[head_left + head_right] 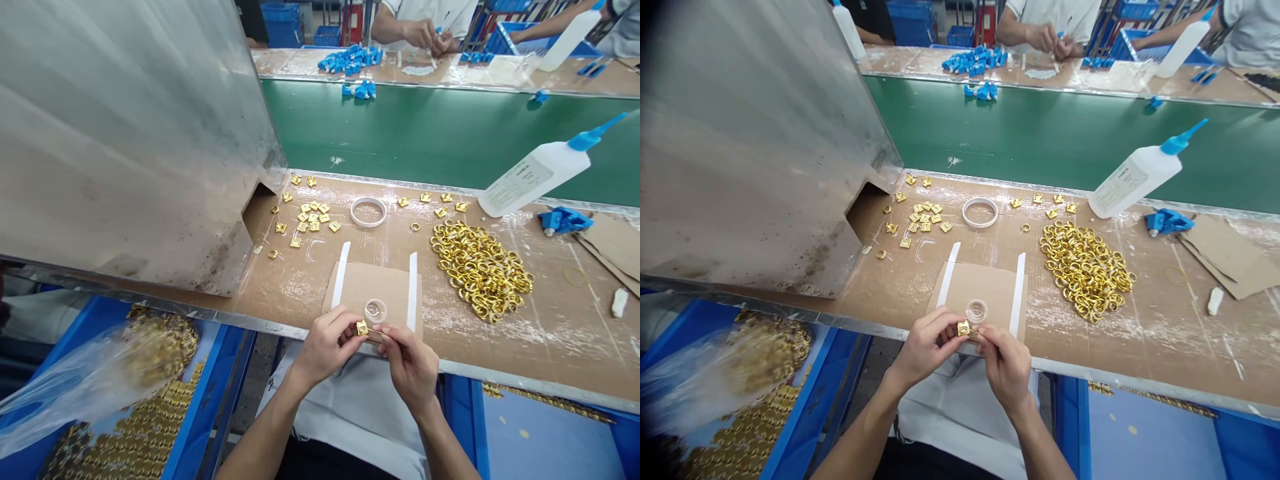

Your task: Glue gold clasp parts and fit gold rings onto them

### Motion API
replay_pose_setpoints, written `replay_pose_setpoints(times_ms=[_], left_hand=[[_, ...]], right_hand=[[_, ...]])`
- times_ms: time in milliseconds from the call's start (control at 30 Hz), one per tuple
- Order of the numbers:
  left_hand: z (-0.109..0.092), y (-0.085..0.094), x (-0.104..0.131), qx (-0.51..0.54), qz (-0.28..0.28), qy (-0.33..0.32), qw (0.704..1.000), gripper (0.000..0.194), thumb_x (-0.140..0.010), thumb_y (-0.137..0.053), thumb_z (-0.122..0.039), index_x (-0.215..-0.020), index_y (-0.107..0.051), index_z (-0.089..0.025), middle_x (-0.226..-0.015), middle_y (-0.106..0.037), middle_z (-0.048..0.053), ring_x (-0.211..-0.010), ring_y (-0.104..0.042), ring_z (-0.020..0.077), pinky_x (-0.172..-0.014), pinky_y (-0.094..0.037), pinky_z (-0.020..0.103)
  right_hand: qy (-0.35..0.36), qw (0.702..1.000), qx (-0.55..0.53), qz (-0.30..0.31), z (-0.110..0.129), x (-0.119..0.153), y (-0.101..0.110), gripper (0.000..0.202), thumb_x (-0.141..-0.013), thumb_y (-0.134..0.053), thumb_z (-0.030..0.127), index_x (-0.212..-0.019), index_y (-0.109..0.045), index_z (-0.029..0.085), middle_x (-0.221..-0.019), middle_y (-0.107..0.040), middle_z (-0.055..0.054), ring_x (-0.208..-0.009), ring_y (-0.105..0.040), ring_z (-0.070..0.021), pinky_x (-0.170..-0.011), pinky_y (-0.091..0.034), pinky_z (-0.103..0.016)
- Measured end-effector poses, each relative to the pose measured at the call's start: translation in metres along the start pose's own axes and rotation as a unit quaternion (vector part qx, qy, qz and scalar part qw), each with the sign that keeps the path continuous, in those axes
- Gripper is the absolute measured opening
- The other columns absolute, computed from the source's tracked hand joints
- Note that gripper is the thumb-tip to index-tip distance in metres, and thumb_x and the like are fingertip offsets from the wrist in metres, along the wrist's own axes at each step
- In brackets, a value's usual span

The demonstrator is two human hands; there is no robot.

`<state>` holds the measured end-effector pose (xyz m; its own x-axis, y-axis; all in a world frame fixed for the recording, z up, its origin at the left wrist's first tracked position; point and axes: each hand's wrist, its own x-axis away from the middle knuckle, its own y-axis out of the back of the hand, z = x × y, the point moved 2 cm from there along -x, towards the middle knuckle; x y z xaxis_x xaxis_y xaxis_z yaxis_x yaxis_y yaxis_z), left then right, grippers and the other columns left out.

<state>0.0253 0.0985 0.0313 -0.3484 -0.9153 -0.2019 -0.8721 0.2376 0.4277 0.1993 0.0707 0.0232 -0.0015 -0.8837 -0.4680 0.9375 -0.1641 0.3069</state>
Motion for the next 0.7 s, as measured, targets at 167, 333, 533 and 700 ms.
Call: replay_pose_setpoints(times_ms=[167, 333, 533, 700], left_hand=[[0.0006, 0.0002, -0.0002, -0.003, -0.002, -0.007, 1.000, 0.008, -0.092, -0.066, -0.017, -0.100, -0.067, -0.015, -0.082, -0.057, 0.001, -0.064, -0.056, 0.0107, -0.053, -0.046, 0.018], [0.0012, -0.0003, 0.0000, -0.003, -0.001, -0.006, 1.000, 0.008, -0.093, -0.065, -0.018, -0.100, -0.067, -0.014, -0.082, -0.057, 0.001, -0.063, -0.056, 0.0105, -0.053, -0.046, 0.018], [0.0007, -0.0004, -0.0010, -0.005, 0.004, -0.005, 1.000, 0.008, -0.093, -0.065, -0.018, -0.100, -0.067, -0.014, -0.082, -0.057, 0.002, -0.064, -0.056, 0.0109, -0.054, -0.046, 0.018], [-0.0002, -0.0002, -0.0007, -0.004, 0.004, -0.004, 1.000, 0.008, -0.093, -0.065, -0.019, -0.099, -0.067, -0.015, -0.082, -0.057, 0.001, -0.063, -0.056, 0.0109, -0.053, -0.046, 0.018]], right_hand=[[-0.008, 1.000, -0.001, 0.003, -0.0026, 0.0018, 0.0001, 0.020, -0.097, -0.057, 0.008, -0.104, -0.067, 0.024, -0.096, -0.078, -0.005, -0.055, -0.067, -0.0101, -0.052, -0.058, -0.019], [-0.007, 1.000, 0.000, -0.002, -0.0040, 0.0027, -0.0004, 0.019, -0.097, -0.058, 0.009, -0.105, -0.067, 0.024, -0.096, -0.078, -0.005, -0.055, -0.067, -0.0103, -0.052, -0.058, -0.020], [-0.010, 1.000, 0.001, -0.007, -0.0012, 0.0004, -0.0005, 0.018, -0.097, -0.058, 0.010, -0.104, -0.068, 0.023, -0.094, -0.078, -0.005, -0.053, -0.067, -0.0102, -0.050, -0.058, -0.019], [-0.006, 1.000, -0.001, -0.009, 0.0005, -0.0016, -0.0006, 0.018, -0.097, -0.058, 0.010, -0.103, -0.068, 0.024, -0.093, -0.078, -0.004, -0.051, -0.066, -0.0093, -0.050, -0.057, -0.018]])
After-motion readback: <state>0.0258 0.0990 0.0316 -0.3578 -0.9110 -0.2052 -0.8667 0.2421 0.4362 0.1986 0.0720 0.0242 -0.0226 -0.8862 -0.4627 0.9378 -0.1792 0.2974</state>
